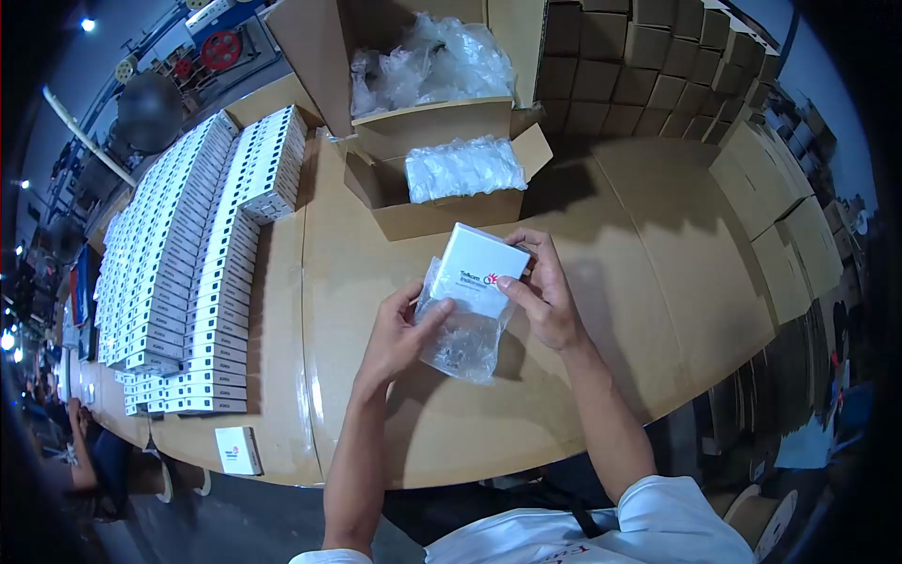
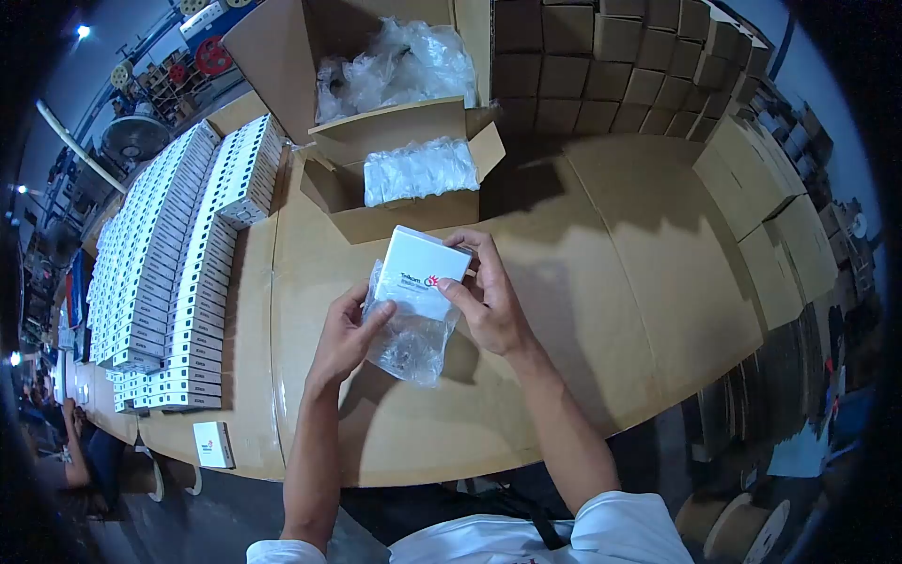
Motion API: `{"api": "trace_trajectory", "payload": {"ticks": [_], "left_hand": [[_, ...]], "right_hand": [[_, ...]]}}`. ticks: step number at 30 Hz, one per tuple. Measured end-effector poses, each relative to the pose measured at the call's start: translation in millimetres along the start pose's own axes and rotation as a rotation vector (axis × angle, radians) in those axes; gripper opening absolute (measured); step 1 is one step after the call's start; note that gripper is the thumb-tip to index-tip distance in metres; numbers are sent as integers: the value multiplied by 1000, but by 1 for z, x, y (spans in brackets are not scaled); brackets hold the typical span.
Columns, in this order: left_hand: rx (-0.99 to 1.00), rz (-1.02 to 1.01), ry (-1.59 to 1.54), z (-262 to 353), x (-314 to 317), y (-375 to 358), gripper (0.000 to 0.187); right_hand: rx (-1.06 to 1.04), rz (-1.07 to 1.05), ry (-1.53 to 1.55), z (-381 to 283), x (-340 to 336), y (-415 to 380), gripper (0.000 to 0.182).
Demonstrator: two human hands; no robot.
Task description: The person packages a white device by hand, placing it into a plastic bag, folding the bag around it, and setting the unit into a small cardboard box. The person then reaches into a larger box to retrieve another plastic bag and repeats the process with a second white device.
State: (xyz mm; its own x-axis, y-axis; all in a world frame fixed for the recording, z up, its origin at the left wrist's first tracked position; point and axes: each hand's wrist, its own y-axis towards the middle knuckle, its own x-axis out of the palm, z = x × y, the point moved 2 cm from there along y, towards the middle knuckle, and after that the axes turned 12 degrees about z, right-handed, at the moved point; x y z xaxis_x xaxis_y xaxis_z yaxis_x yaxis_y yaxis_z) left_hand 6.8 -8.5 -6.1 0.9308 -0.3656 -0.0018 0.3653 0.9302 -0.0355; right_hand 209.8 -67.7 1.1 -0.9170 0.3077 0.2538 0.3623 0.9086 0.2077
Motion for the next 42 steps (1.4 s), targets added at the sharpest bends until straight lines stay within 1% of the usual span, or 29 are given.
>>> {"api": "trace_trajectory", "payload": {"ticks": [4, 7, 8, 11, 12, 15, 16, 19, 20, 22, 23, 24, 27, 28, 30, 31, 33, 34, 37, 40, 42], "left_hand": [[17, 142, -54, -8, 3, 3, 32], [-54, 207, -214, -19, -1, 9, 33], [-36, 244, -273, -20, 1, 9, 33], [-47, 245, -363, -21, 3, 10, 35], [-28, 249, -338, -21, 3, 9, 37], [-58, 211, -116, -14, -3, 5, 39], [-2, 233, -101, -12, -1, 4, 40], [-41, 210, -67, -21, -5, 7, 41], [-22, 225, -131, -22, -2, 7, 42], [16, 255, -260, -9, 11, 3, 43], [19, 255, -273, -10, 12, 3, 44], [21, 255, -286, -12, 13, 4, 44], [3, 283, -312, -16, 17, 4, 44], [-8, 296, -318, -17, 18, 4, 44], [66, 294, -266, -20, 18, 6, 43], [105, 295, -240, -20, 17, 7, 43], [103, 266, -139, -16, 15, 4, 43], [104, 252, -89, -13, 15, 3, 43], [80, 268, -248, -25, 18, 5, 42], [18, 328, -358, -27, 19, 3, 40], [8, 357, -489, -34, 17, 7, 40]], "right_hand": [[54, -5, -23, 8, 1, 0, 48], [43, -86, -70, 4, 8, -2, 62], [47, -115, -124, 6, 8, -3, 74], [94, -77, -27, 9, 12, -3, 77], [66, -47, -58, 7, 13, -3, 73], [-40, -75, -135, 4, 7, 1, 70], [-43, -56, -101, 5, 7, 1, 63], [-47, -77, -172, 6, 6, 1, 56], [16, -29, -114, 6, 8, -1, 45], [16, -28, -172, 9, 4, -1, 39], [17, -29, -202, 10, 2, -1, 37], [54, 8, -193, 9, 2, -1, 25], [-176, -5, -280, 6, 1, 1, 18], [-186, 30, -273, 5, 1, 1, 16], [-206, 98, -257, 4, 1, 1, 13], [-131, 125, -219, 7, -2, 1, 13], [21, 173, -141, 11, -8, 0, 14], [5, 215, -88, 3, -2, 0, 13], [22, 169, -41, 13, -4, 6, 30], [56, 158, 167, 1, 7, 8, 57], [12, 74, 58, 8, 9, 7, 67]]}}
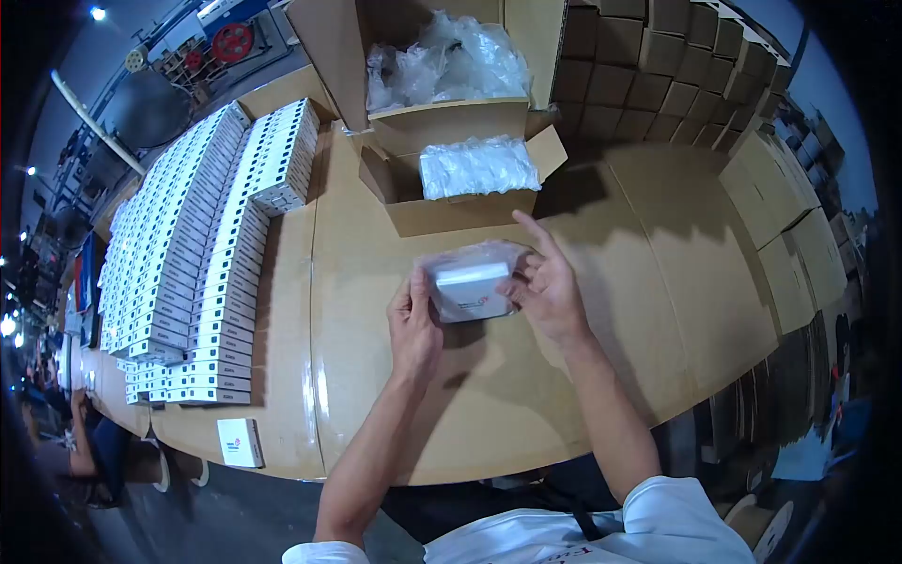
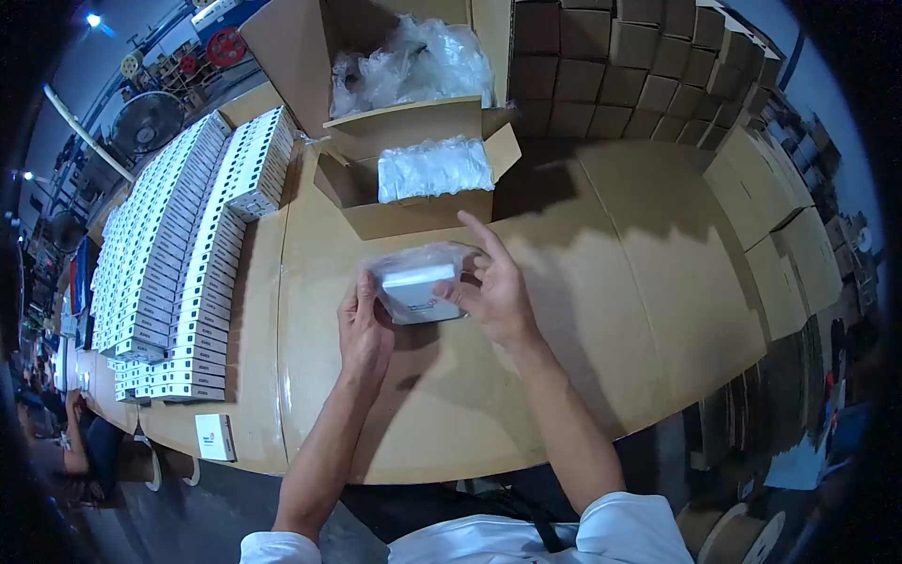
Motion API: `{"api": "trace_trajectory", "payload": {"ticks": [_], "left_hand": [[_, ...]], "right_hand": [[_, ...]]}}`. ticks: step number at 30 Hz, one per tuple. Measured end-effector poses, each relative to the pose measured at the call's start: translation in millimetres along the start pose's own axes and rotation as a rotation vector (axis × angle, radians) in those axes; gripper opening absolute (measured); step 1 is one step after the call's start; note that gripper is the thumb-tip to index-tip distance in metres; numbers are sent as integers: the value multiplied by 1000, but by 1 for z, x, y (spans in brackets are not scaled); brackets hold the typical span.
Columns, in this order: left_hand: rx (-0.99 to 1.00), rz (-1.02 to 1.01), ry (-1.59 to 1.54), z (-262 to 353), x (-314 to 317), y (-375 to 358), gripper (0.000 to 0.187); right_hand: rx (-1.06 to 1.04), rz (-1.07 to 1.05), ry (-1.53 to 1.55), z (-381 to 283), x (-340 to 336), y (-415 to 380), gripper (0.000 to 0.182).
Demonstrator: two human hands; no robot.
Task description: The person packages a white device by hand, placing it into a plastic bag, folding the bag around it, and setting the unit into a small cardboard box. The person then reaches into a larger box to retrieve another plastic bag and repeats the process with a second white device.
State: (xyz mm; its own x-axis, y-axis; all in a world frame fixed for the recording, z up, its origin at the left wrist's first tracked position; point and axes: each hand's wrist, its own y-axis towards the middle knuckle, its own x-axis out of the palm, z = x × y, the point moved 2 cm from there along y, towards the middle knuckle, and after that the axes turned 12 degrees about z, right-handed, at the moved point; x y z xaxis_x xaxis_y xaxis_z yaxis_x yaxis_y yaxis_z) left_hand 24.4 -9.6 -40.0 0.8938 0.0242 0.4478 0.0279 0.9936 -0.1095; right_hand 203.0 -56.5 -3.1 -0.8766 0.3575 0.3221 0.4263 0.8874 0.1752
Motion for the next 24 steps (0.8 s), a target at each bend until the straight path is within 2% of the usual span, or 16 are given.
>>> {"api": "trace_trajectory", "payload": {"ticks": [1, 2, 5, 6, 9, 10, 13, 14, 15, 16, 19, 22, 24], "left_hand": [[-14, -11, -44, -2, -2, 2, 40], [-28, -22, -88, -3, -4, 5, 40], [-1, -58, -41, 16, 16, -3, 42], [10, -101, 63, 20, 13, -3, 37], [-47, -179, 437, 33, 12, -11, 33], [-63, -160, 382, 37, 14, -12, 25], [280, -346, 484, 40, 2, 4, 21], [309, -310, 501, 40, 0, 4, 12], [283, -264, 488, 39, -1, 3, 12], [256, -218, 475, 37, -2, 2, 12], [232, -100, 327, 22, 2, 1, 16], [157, -26, 253, 18, 5, -2, 19], [100, -9, 256, 22, 8, -3, 28]], "right_hand": [[-24, -43, -53, 3, 2, -1, 72], [25, -22, -75, 4, 2, -3, 60], [109, -73, -149, 19, -8, 2, 48], [170, -46, -145, 18, -9, 0, 30], [136, -157, -225, 14, -14, 1, 22], [71, -196, -190, 14, -15, 1, 19], [47, -247, -272, -2, -17, 1, 19], [81, -199, -296, -3, -17, 1, 16], [114, -152, -320, -4, -15, -1, 14], [148, -104, -343, -3, -14, -2, 12], [52, 2, -324, 11, -13, -5, 13], [75, 74, -169, 19, -11, -4, 16], [-95, 109, -126, 5, -2, -5, 22]]}}
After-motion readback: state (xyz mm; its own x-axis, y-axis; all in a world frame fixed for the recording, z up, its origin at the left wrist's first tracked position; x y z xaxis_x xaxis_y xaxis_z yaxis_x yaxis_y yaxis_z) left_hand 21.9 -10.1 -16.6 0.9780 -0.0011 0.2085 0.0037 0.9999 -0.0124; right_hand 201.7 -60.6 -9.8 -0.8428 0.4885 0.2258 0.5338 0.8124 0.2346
